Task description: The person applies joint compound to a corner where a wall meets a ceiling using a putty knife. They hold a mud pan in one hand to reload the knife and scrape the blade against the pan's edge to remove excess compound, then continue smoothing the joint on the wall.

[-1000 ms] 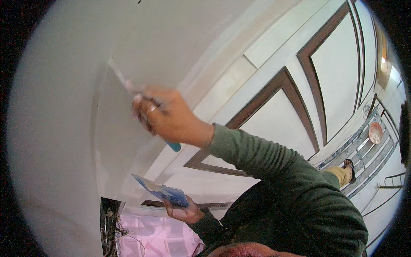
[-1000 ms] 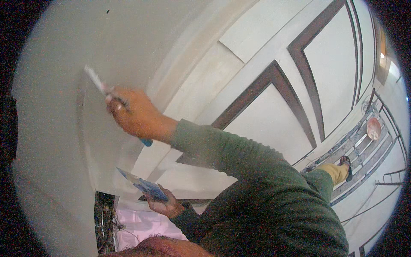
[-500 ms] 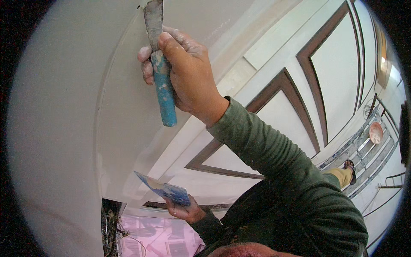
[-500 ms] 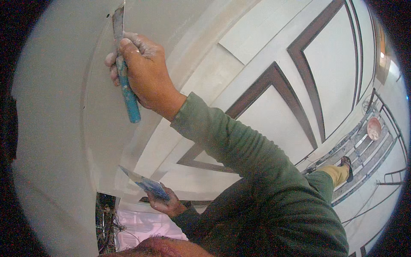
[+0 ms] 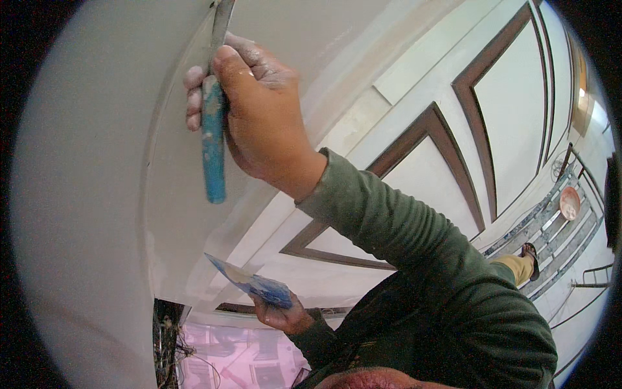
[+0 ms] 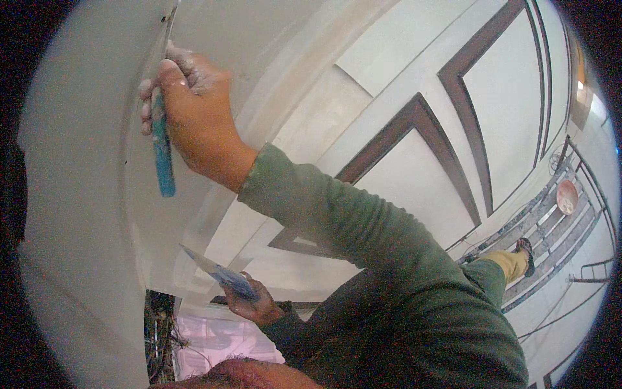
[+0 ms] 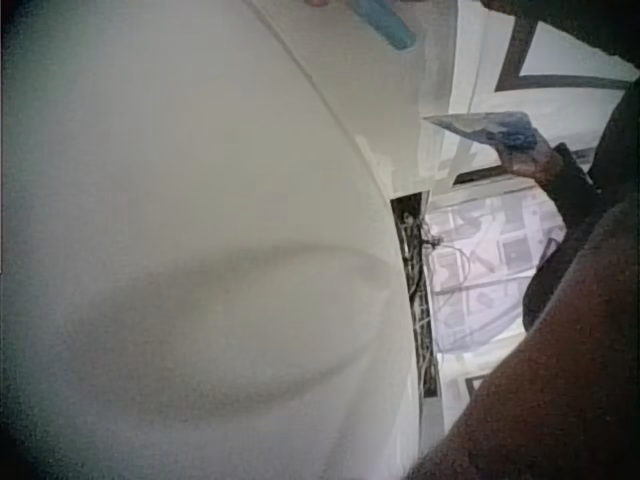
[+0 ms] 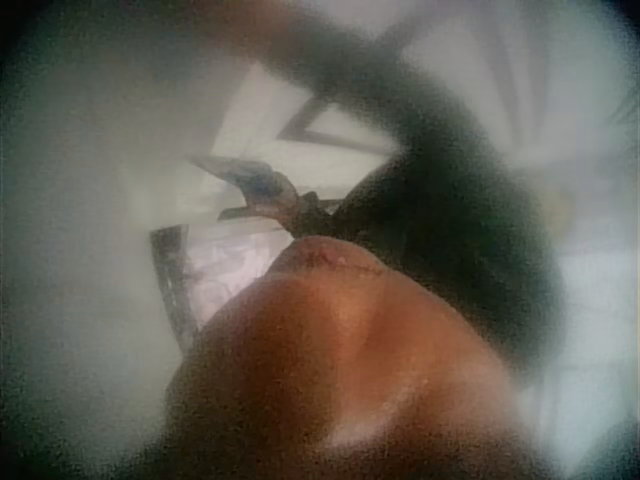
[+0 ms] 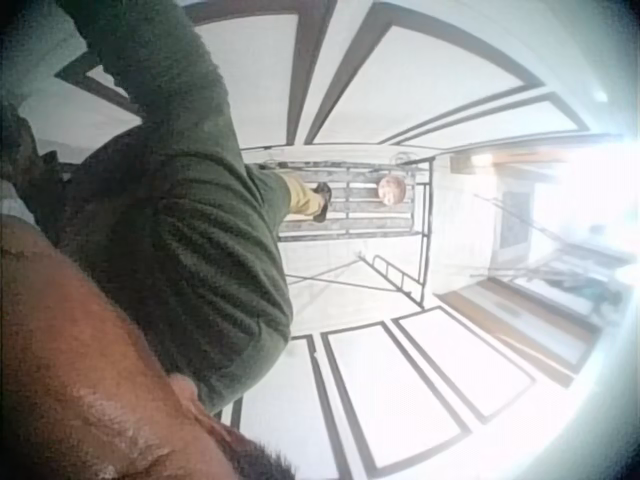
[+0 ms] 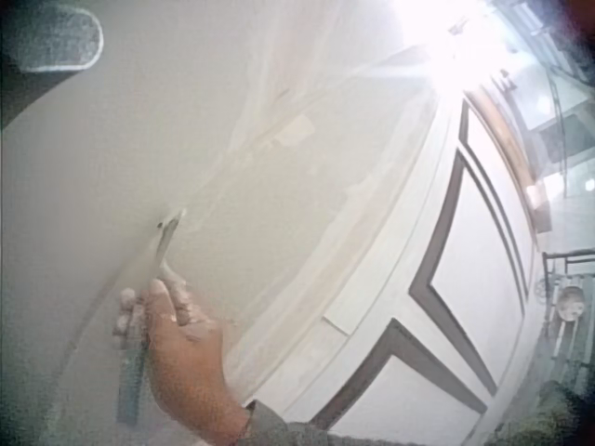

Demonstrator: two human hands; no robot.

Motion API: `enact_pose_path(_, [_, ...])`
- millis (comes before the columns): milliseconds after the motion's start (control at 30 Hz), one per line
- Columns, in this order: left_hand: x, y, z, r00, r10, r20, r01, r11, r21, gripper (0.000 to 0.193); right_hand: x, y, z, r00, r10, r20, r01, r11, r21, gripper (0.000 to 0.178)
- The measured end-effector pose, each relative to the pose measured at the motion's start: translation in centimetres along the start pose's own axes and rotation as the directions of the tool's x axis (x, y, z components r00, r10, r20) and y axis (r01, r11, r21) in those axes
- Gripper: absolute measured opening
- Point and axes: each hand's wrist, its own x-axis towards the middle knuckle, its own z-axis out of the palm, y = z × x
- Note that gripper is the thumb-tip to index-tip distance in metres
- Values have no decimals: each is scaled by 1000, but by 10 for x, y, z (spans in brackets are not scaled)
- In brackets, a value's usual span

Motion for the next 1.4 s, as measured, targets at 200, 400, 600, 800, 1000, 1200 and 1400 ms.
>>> enact_pose_path(200, [-3,8,-14,985,81,-154,-58,987,147,39,5,15,31,994,-87,-69,92,992,82,32])
enact_pose_path(400, [-7,7,-3,984,96,-148,-75,987,143,36,-8,30,-2,984,-125,126,169,876,-452,27])
enact_pose_path(600, [-10,-2,2,992,41,-122,-28,994,110,35,-25,-32,-10,975,221,-22,-221,975,-15,32])
enact_pose_path(800, [-9,-7,17,988,15,-154,-5,998,69,37,8,-56,-25,943,327,66,-329,943,36,30])
enact_pose_path(1000, [-6,-4,4,993,-54,-108,46,996,-76,32,26,-61,-28,898,425,116,-441,871,216,26])
enact_pose_path(1200, [-13,-15,24,975,46,-216,-45,999,12,36,28,-68,-29,838,471,276,-546,721,427,26])
enact_pose_path(1400, [-16,-12,26,979,56,-196,-30,991,129,36,-11,-70,6,938,346,37,-339,932,-124,29])
